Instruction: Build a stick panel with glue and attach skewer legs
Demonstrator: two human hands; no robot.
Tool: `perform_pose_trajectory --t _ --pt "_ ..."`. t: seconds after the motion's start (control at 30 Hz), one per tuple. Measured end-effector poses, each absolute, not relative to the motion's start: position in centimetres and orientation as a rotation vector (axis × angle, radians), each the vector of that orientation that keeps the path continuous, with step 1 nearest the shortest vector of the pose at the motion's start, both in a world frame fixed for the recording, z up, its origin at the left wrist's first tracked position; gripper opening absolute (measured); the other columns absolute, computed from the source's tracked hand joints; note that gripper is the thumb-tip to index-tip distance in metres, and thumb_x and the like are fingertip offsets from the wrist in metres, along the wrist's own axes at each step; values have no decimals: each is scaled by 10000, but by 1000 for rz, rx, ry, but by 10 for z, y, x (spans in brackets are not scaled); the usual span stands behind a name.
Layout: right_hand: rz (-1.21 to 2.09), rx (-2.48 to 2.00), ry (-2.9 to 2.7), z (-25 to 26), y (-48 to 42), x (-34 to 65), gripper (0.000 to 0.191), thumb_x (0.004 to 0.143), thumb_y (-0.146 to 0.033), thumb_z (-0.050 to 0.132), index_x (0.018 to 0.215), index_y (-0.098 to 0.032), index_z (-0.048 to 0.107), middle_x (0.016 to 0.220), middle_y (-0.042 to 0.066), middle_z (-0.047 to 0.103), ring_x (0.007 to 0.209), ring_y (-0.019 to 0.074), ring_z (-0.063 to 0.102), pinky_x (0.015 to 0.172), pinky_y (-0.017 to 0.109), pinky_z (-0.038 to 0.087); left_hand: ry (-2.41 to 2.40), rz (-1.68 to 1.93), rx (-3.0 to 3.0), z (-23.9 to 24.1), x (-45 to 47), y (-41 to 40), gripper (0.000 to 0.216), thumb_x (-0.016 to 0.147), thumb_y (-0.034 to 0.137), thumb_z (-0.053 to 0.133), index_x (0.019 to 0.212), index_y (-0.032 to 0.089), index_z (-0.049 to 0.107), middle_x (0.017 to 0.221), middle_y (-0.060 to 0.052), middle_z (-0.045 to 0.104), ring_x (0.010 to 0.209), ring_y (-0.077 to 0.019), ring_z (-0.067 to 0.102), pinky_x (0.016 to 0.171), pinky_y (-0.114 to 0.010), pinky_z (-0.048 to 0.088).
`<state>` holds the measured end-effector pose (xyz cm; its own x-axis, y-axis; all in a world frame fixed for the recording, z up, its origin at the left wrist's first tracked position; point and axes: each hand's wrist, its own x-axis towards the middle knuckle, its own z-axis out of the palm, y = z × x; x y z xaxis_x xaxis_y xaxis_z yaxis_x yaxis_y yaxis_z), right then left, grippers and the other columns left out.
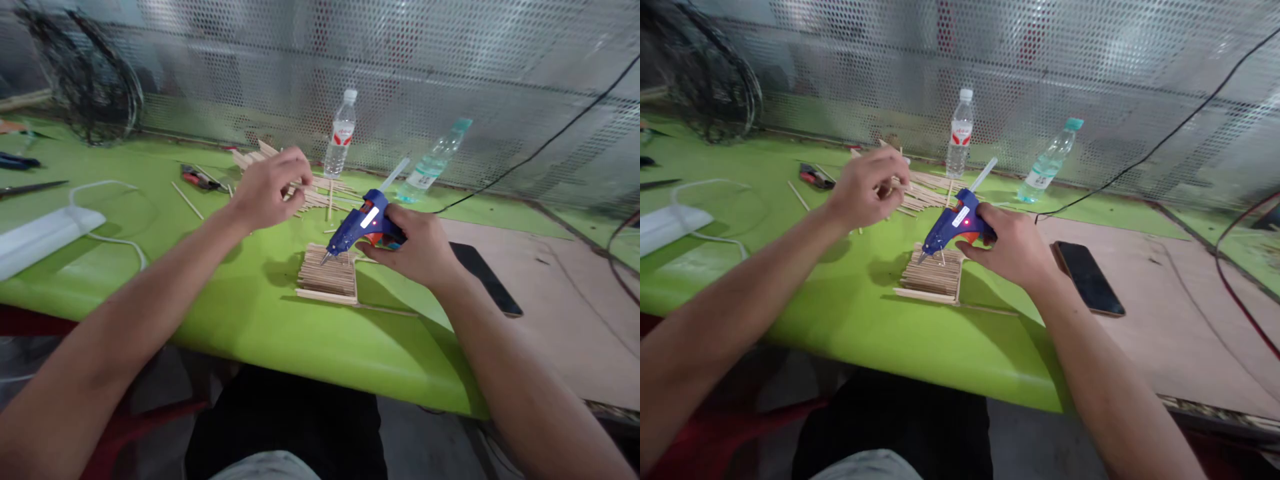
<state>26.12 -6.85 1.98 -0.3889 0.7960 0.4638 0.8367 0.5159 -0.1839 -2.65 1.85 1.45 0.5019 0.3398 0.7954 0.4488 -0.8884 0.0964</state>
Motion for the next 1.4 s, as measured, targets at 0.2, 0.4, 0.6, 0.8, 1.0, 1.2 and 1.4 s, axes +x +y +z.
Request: perform_pose_trajectory --t 0.2,0.4,0.6,0.8,1.0,1.2,1.4 --pt "10 -1302 -2377 16 -82 235 247 814 -436 693 897 -234 578 724 48 668 604 201 596 586 298 393 -855 -1413 -2567 6 -30 28 207 857 84 495 846 203 664 913 -63 679 718 -155 595 650 -327 487" --pt "-25 -1301 -2390 8 -80 234 190 773 -315 679 913 -240 576 718 35 672 592 204 596 584 293 385 -712 -1257 -2723 -5 -6 19 285 809 10 446 803 179 674 850 -49 694 775 -175 643 693 -335 493" --pt "-24 -1331 -2408 12 -79 237 164 766 -271 673 909 -243 597 666 21 652 574 203 596 572 291 376 -692 -1305 -2713 1 -12 19 299 813 -7 447 805 176 684 841 -53 707 746 -157 646 659 -312 472" --pt "-91 -1241 -2419 13 -79 236 112 773 -244 663 843 -228 577 606 -7 601 486 149 502 510 260 317 -664 -1326 -2718 -1 -11 22 301 827 5 441 801 170 691 828 -49 707 700 -144 647 653 -313 468" --pt "-177 -1082 -2411 11 -77 237 89 789 -200 631 801 -221 546 583 -24 558 461 130 466 486 250 293 -677 -1344 -2722 2 -11 18 303 859 24 424 758 182 662 783 -42 718 706 -151 664 652 -301 474" --pt "-198 -1015 -2418 11 -77 237 93 796 -169 617 808 -219 540 596 -16 562 472 137 476 486 257 284 -701 -1326 -2734 3 -12 17 297 839 25 427 752 183 664 771 -36 728 707 -148 673 639 -288 468" --pt "-173 -987 -2401 9 -76 239 100 811 -181 614 787 -221 526 579 -29 528 446 121 412 485 259 283 -653 -1349 -2754 -1 -11 22 309 832 -5 419 723 170 651 733 -29 717 656 -131 667 615 -282 457"
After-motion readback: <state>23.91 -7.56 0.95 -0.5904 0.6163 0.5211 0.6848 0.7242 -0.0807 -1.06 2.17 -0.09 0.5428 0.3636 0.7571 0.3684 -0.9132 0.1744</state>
